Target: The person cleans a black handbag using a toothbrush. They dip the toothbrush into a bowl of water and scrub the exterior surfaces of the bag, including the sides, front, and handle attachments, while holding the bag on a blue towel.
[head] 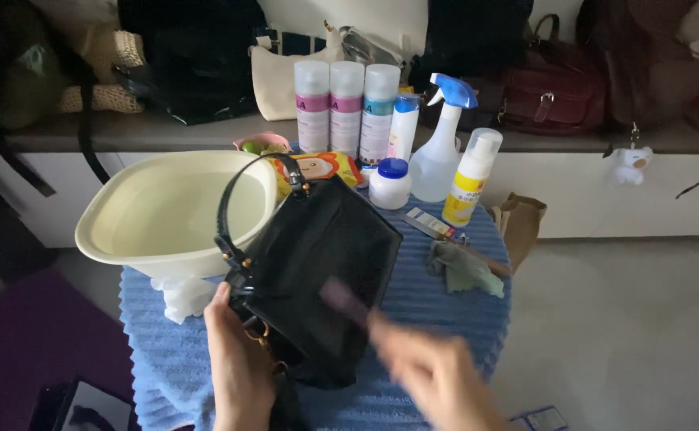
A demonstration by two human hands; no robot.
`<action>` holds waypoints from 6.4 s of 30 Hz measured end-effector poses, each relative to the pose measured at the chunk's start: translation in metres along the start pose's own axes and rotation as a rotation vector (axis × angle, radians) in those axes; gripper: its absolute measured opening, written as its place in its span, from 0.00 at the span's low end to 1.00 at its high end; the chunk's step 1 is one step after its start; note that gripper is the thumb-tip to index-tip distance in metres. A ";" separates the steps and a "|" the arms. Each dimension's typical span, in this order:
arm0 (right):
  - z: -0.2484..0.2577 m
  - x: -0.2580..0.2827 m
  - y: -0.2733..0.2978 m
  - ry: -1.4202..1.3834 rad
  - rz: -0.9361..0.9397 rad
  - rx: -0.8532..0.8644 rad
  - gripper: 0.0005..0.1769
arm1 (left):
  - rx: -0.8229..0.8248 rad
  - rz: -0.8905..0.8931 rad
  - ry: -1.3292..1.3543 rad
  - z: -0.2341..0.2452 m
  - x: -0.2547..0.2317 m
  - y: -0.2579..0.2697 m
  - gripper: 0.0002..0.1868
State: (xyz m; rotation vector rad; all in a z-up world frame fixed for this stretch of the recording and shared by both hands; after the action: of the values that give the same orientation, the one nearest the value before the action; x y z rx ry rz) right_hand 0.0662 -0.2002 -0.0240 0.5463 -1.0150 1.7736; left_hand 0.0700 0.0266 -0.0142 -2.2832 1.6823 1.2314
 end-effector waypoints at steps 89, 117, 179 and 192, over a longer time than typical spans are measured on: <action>0.044 -0.010 0.066 0.399 -0.643 -0.466 0.15 | 0.572 -0.617 -0.702 -0.014 -0.025 -0.038 0.31; 0.045 -0.012 0.052 0.242 -0.111 -0.346 0.15 | 0.883 -0.783 -0.733 -0.046 -0.031 -0.031 0.25; -0.006 0.045 0.044 0.366 -0.414 -0.092 0.28 | 0.822 -1.129 -0.879 -0.021 -0.040 -0.025 0.24; 0.016 0.076 0.039 0.494 -0.186 -0.299 0.26 | 0.829 -1.100 -0.896 -0.021 -0.037 -0.023 0.33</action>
State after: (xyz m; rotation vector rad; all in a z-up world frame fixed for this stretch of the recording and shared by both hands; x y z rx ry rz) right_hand -0.0027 -0.1793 0.0257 0.0068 -0.8256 1.4546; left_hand 0.0979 0.0550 0.0140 -1.3383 0.3246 0.7852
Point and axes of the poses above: each hand's wrist, its own y-axis away from the middle knuckle, its own z-axis out of the back of the hand, x = y × z, the point moved 9 cm from there along -y, towards the middle knuckle, and after that the axes turned 5 degrees about -x, right-handed, at the moved point
